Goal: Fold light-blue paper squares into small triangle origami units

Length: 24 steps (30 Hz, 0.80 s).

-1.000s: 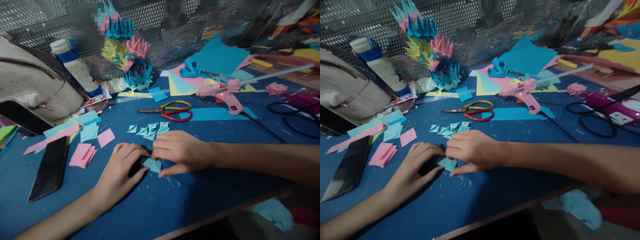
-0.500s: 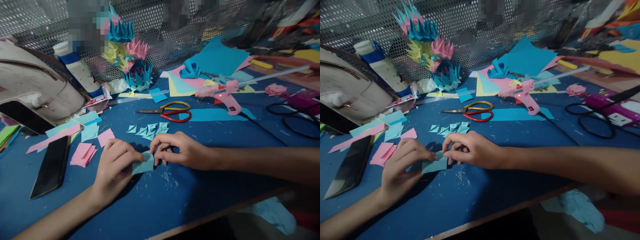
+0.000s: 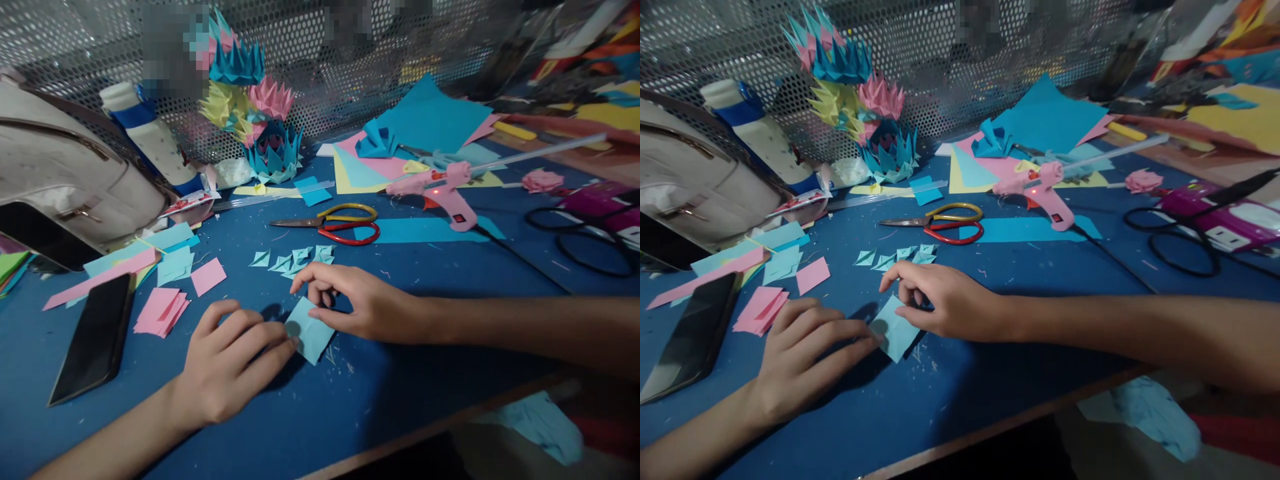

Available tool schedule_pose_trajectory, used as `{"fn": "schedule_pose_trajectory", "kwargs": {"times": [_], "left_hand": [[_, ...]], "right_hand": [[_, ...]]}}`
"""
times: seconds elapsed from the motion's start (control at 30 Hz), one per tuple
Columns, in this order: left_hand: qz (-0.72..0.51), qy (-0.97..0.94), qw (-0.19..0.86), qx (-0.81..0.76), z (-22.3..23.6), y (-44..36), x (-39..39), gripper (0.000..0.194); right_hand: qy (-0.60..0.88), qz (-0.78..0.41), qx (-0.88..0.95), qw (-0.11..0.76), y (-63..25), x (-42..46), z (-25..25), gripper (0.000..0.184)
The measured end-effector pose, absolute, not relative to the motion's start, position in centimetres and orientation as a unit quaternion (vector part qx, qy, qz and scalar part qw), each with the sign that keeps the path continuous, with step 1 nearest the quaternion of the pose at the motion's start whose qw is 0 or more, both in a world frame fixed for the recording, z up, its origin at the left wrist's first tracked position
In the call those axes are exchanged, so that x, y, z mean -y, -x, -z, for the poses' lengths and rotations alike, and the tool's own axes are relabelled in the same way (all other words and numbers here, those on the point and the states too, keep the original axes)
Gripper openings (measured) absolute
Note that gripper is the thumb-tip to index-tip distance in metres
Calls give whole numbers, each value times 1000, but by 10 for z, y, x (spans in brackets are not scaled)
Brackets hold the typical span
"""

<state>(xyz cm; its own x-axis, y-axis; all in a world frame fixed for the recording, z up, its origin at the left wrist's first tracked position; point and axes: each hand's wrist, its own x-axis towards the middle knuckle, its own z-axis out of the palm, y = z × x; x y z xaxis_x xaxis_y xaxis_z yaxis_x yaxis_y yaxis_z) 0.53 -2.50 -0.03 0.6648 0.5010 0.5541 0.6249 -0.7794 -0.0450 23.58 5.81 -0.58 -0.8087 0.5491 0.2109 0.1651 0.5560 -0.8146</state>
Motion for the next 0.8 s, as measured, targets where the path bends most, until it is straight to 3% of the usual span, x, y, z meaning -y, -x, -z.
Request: {"fn": "schedule_pose_trajectory", "kwargs": {"times": [0.2,0.43,0.6,0.8], "left_hand": [[225,920,109,303,8,-3,25,23],[196,923,33,331,14,-1,36,38],[175,924,29,337,10,-3,40,40],[177,920,34,347,10,-2,38,42]], "right_hand": [[202,-295,910,208,-239,-57,8,19],[235,-290,905,203,-238,-61,10,22],[207,-276,915,210,-240,-65,10,3],[81,-191,952,226,-245,-70,14,18]]}}
